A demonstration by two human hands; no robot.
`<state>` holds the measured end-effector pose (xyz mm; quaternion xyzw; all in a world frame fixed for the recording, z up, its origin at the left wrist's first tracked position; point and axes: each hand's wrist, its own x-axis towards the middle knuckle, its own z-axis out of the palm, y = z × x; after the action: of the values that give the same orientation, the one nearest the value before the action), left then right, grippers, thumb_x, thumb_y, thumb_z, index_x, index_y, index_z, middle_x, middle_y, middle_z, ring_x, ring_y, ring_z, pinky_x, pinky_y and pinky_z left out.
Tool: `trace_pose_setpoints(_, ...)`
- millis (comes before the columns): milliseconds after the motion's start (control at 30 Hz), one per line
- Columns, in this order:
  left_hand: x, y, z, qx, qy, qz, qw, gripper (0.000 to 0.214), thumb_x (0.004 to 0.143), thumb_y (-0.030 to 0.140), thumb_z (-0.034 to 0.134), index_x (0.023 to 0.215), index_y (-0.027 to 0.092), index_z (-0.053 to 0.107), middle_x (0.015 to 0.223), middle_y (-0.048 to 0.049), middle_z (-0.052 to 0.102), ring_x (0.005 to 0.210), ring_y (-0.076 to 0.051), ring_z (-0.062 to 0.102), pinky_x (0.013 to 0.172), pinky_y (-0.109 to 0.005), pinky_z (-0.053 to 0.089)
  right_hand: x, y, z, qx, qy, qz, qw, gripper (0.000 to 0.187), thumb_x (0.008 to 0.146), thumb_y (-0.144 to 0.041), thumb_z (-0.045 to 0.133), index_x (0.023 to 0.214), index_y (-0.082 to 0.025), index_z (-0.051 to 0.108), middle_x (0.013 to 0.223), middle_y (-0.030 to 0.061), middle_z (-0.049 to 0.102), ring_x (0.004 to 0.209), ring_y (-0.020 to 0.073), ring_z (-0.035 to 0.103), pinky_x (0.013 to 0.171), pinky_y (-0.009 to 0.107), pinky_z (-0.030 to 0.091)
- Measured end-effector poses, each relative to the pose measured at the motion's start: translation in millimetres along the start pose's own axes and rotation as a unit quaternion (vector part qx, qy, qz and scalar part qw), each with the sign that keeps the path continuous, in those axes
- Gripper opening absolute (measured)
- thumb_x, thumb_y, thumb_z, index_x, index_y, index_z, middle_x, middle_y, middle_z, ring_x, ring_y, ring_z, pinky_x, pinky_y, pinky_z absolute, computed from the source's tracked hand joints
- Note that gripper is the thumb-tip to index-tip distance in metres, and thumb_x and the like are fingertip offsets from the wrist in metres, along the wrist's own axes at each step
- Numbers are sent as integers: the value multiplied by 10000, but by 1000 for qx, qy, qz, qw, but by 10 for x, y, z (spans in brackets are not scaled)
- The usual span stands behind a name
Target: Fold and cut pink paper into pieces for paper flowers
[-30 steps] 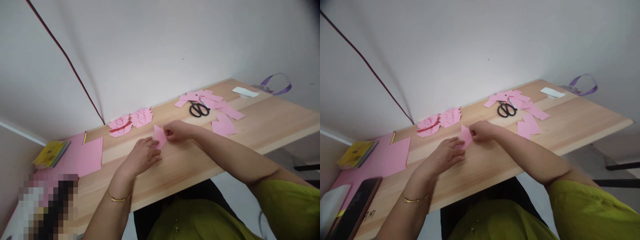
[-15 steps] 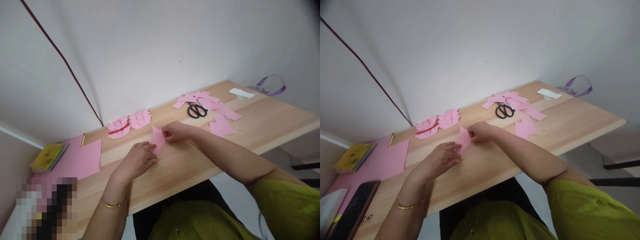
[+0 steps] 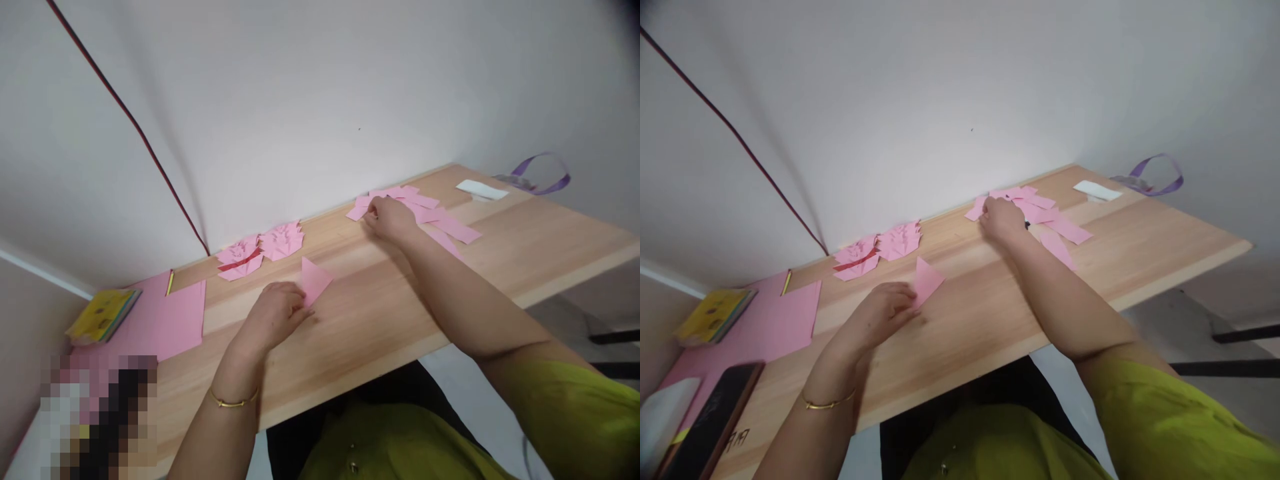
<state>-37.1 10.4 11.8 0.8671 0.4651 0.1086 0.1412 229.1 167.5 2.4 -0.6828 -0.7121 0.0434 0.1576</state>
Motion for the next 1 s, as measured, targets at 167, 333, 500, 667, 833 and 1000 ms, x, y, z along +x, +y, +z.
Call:
trace_pose_setpoints(167,14,-38,11,26,5,-38,999,350,868,316,502,553,165,499,618,-19,526,622,-133,493,598,-267,338,31,96,61,-40,-48,57,996,322,832,-266,451,1106,-138,564,1105,191,605,941,282,564,709,349,421)
trace_pose_setpoints(333,31,-42,24,30,7,-73,997,320,850,316,520,569,165,493,644,-20,535,630,-135,485,587,-266,311,50,128,71,-32,-68,65,995,312,854,-297,425,1082,-153,583,1054,170,631,939,279,570,720,360,428)
trace_pose_setpoints(500,35,-82,71,37,15,-84,996,264,843,316,526,625,167,538,676,-29,554,670,-150,500,617,-274,329,87,116,127,-35,7,41,999,332,841,-338,432,1048,-149,609,1097,171,605,981,301,552,790,406,415)
trace_pose_setpoints(667,34,-131,110,38,30,-83,995,248,837,316,533,635,171,544,680,-31,551,687,-157,498,628,-276,339,114,16,341,-8,85,-16,996,490,804,-409,495,1210,-135,503,1248,178,524,1136,330,443,906,453,358)
trace_pose_setpoints(833,36,-172,132,46,38,-91,994,261,844,321,521,632,172,547,689,-37,551,691,-158,495,624,-277,338,173,-87,449,-26,50,6,998,624,788,-460,522,1281,-92,415,1269,207,495,1157,345,420,918,453,334)
trace_pose_setpoints(1000,43,-191,154,48,46,-106,992,230,838,333,534,676,175,572,727,-40,564,716,-164,504,629,-280,345,368,-130,394,-70,4,33,997,558,820,-476,507,1217,-84,484,1160,224,582,1108,357,483,871,447,342)
